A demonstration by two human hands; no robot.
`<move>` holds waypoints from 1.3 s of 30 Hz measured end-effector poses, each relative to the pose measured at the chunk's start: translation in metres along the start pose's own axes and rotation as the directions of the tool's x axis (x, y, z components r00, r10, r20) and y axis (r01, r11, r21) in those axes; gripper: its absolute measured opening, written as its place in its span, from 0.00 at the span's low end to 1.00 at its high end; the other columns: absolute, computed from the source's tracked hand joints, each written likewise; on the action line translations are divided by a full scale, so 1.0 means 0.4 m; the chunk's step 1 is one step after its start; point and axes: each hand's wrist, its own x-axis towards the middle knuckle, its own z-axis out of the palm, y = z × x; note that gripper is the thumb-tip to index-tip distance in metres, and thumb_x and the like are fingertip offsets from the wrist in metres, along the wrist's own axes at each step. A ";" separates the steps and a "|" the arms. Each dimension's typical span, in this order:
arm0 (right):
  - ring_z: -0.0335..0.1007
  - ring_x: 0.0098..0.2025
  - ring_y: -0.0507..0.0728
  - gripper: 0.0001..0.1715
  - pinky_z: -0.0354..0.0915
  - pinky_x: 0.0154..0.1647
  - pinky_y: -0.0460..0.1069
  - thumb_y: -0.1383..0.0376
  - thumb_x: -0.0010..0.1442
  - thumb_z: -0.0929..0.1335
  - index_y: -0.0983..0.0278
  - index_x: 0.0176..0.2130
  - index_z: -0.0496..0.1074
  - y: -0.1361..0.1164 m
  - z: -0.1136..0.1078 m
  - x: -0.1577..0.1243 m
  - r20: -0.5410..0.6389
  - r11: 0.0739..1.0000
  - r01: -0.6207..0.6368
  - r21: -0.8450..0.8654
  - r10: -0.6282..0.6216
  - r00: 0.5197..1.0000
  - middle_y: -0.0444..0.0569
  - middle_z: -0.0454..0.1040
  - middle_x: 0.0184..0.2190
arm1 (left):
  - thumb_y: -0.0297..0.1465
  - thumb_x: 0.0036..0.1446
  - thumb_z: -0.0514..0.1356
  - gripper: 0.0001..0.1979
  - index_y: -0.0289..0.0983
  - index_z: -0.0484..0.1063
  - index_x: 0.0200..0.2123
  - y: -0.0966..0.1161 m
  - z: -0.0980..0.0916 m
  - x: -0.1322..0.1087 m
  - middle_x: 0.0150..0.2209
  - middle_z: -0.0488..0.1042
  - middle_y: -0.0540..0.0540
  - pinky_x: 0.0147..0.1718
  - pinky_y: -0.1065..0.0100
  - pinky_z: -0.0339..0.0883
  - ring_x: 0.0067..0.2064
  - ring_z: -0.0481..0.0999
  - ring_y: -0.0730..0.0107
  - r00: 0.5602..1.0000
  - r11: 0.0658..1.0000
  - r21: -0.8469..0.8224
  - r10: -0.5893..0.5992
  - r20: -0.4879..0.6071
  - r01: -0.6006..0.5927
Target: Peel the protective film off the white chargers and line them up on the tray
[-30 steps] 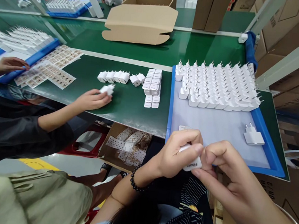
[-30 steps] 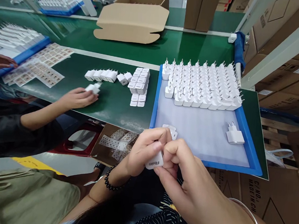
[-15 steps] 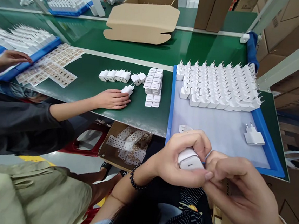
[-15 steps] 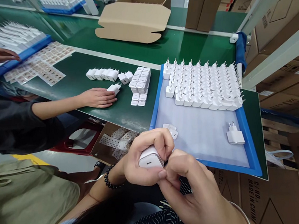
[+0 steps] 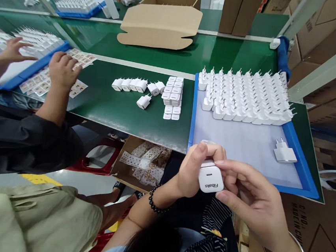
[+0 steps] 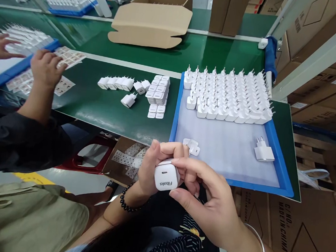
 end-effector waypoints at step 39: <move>0.54 0.17 0.47 0.09 0.54 0.17 0.44 0.61 0.50 0.80 0.65 0.29 0.83 0.079 -0.027 0.068 0.028 0.818 -0.382 0.429 0.411 0.911 0.41 0.66 0.16 | 0.65 0.66 0.39 0.39 0.39 0.60 0.21 -0.074 -0.054 0.028 0.20 0.66 0.47 0.27 0.65 0.58 0.25 0.64 0.70 0.956 0.926 0.316 -0.260 0.135 0.207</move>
